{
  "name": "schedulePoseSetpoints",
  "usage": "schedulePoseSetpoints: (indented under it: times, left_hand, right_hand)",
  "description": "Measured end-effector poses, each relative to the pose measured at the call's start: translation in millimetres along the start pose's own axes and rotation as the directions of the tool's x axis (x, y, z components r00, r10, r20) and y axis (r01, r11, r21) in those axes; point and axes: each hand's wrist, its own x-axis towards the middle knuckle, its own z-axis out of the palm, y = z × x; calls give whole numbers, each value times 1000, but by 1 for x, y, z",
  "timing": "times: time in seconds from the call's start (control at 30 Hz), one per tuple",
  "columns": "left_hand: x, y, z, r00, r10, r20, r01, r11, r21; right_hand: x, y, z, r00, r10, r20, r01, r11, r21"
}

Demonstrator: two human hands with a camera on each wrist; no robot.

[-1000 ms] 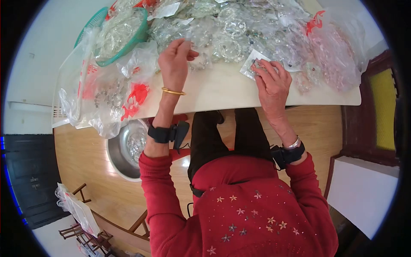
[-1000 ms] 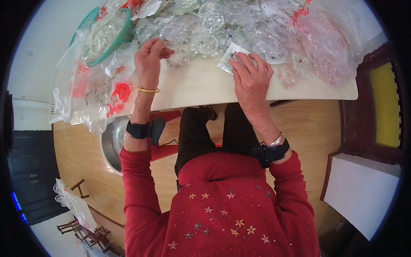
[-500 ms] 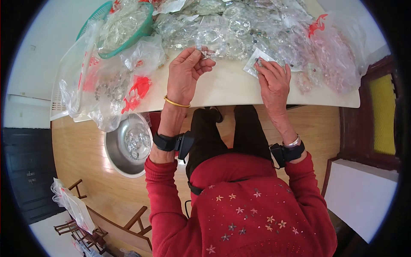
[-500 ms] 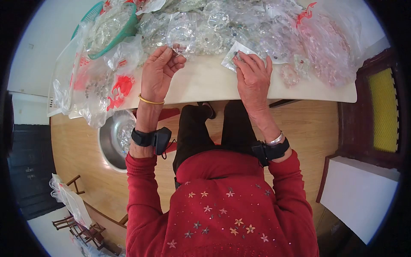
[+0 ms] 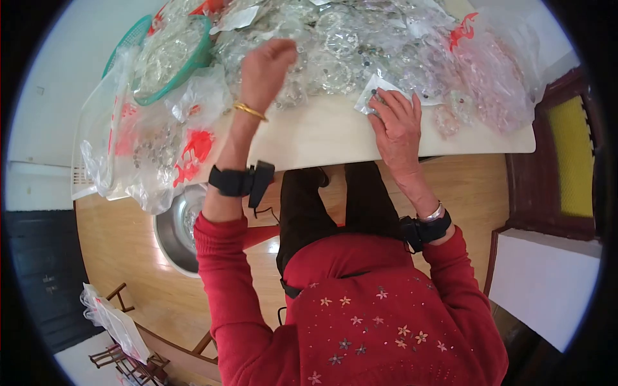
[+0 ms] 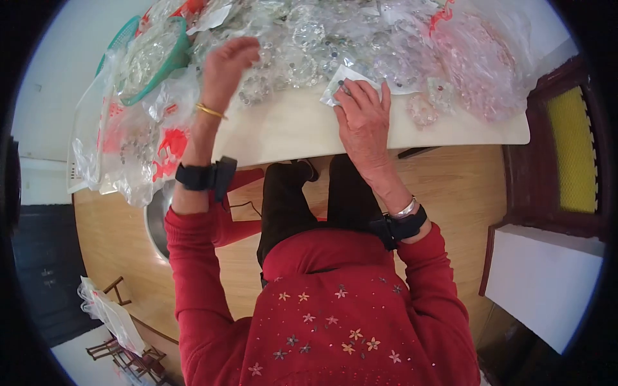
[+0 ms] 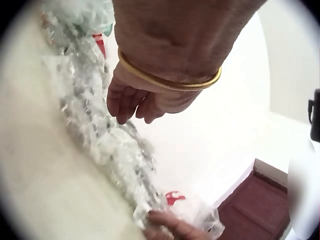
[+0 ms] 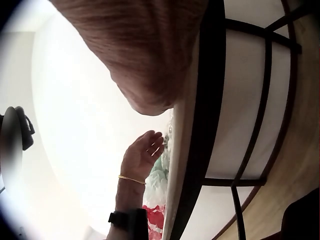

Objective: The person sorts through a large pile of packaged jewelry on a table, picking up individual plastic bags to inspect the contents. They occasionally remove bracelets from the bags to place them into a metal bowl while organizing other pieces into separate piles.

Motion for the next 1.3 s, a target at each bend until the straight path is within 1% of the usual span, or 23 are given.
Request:
schedulePoseSetpoints:
  times: [0.07, 0.1, 0.2, 0.23, 0.3, 0.33, 0.37, 0.4, 0.43, 0.47, 0.5, 0.6, 0.73, 0.9, 0.97, 1.0, 1.1, 1.13, 1.17, 1.2, 1.23, 1.27, 1.3]
  left_hand:
    - [-21, -14, 22, 982, 111, 152, -164, 901, 402]
    - [-25, -17, 31, 981, 112, 160, -167, 903, 396]
    - [-30, -14, 46, 884, 414, 217, -444, 597, 668]
    - [-29, -11, 46, 881, 418, 220, -449, 596, 666]
    - [-27, -6, 44, 984, 105, 144, -163, 855, 493]
    - [-26, -4, 43, 989, -66, 134, 9, 922, 387]
    - [-26, -5, 42, 989, -63, 136, 6, 922, 387]
    - [-26, -8, 40, 987, -114, 116, 92, 980, 178]
    - [-27, -11, 37, 980, -169, 108, 174, 984, -40]
    - [-27, -13, 35, 968, -225, 111, 247, 934, -257]
    - [-28, -10, 32, 968, -225, 112, 247, 935, -254]
    - [-33, -1, 25, 930, -346, 126, 368, 852, -372]
    - [-35, -1, 24, 913, -392, 115, 401, 805, -437]
    - [-15, -5, 26, 882, -440, 167, 460, 727, -509]
    - [8, 1, 27, 937, -350, -8, 231, 635, -737]
    - [16, 3, 29, 937, -350, -5, 232, 634, -738]
    - [31, 8, 37, 985, -93, -145, 19, 896, -444]
    - [29, 8, 39, 985, -94, -144, 21, 896, -444]
    - [22, 5, 43, 998, 25, -64, -35, 986, -161]
    - [13, 2, 47, 992, 114, 50, -119, 984, 129]
    - [7, -2, 51, 969, 164, 186, -226, 891, 395]
    - [4, -6, 55, 969, 158, 189, -222, 891, 396]
    - [0, -9, 60, 945, 242, 219, -322, 794, 515]
  right_hand:
    - [0, -1, 0, 1000, 0, 4, 0, 1000, 11]
    - [0, -1, -1, 1000, -3, 6, 3, 1000, 16]
    - [0, -1, -2, 1000, -3, 2, 3, 1000, 22]
    - [0, -2, -2, 1000, -4, -1, 4, 1000, 31]
    - [1, -2, -3, 1000, -2, -2, 2, 999, 33]
    - [1, -2, -3, 1000, -3, 1, 3, 999, 36]
    - [2, -2, -3, 1000, -3, 5, 3, 999, 41]
    - [2, -2, -3, 1000, -1, 2, 1, 999, 42]
    - [2, -2, -3, 1000, 2, 3, -3, 998, 55]
    - [2, -1, -3, 1000, 6, 4, -6, 998, 68]
    - [2, -1, -3, 1000, 8, 6, -8, 997, 80]
    - [2, -1, -3, 1000, 9, 5, -9, 997, 82]
    - [2, -2, -3, 1000, 8, -2, -8, 997, 79]
    - [3, -2, -4, 1000, 11, -4, -11, 995, 101]
    - [2, -1, -2, 1000, 20, -14, -19, 996, 91]
    - [1, 0, -1, 999, 31, -26, -29, 996, 81]
    - [3, 3, -2, 998, 43, -51, -41, 998, 52]
    - [2, 3, -2, 997, 48, -59, -45, 998, 42]
    - [1, 2, -1, 996, 56, -67, -53, 998, 35]
    - [0, 2, 0, 996, 63, -65, -61, 997, 40]
    - [0, 2, 0, 996, 70, -60, -67, 997, 45]
    - [1, 2, 0, 996, 73, -55, -70, 996, 48]
    - [1, 2, -1, 996, 71, -52, -69, 996, 49]
